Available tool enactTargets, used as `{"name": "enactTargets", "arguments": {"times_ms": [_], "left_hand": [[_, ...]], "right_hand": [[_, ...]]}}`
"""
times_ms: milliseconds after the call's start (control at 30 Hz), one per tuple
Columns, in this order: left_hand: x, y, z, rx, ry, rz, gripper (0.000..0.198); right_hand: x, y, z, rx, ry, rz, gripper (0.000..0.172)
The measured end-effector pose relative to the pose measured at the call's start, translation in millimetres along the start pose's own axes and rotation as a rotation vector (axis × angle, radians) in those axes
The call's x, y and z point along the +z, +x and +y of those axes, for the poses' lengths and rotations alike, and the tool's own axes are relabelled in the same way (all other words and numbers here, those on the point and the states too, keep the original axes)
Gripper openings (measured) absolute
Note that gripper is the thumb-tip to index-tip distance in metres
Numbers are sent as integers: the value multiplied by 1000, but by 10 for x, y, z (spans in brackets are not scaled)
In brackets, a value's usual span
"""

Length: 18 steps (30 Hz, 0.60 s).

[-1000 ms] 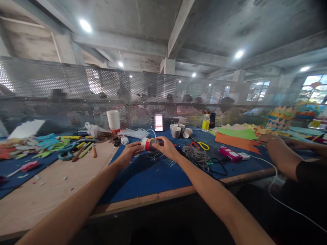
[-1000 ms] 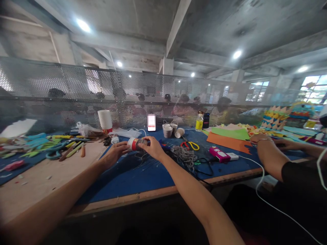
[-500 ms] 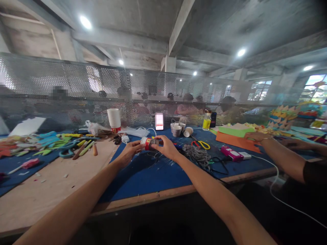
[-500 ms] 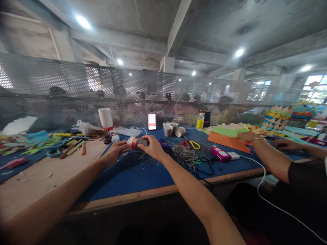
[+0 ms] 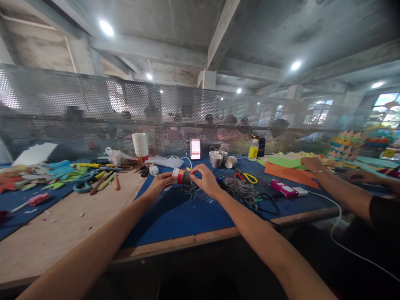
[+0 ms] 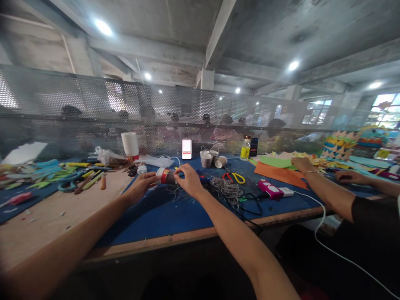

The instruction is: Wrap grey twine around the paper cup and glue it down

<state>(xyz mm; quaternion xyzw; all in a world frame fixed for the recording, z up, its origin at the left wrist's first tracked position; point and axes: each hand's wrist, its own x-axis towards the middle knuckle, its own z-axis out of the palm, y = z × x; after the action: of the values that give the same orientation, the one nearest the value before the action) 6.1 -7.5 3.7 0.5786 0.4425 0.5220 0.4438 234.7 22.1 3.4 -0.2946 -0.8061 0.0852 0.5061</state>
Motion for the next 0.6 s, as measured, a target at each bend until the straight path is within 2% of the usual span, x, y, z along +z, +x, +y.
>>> {"name": "enactTargets", "arguments": {"times_ms": [167, 333, 467, 600], "left_hand": [[10, -11, 20, 2, 0, 30, 30], [1, 6, 6, 16, -6, 31, 30], [-12, 28, -30, 19, -25, 14, 32], [-36, 47, -58, 30, -52, 51, 33]], "right_hand": [[6, -8, -24, 32, -26, 2, 7], [3, -26, -49, 82, -166, -31, 13], [13, -32, -38, 65, -193, -37, 8], [20, -40, -48, 45, -187, -34, 10]]}}
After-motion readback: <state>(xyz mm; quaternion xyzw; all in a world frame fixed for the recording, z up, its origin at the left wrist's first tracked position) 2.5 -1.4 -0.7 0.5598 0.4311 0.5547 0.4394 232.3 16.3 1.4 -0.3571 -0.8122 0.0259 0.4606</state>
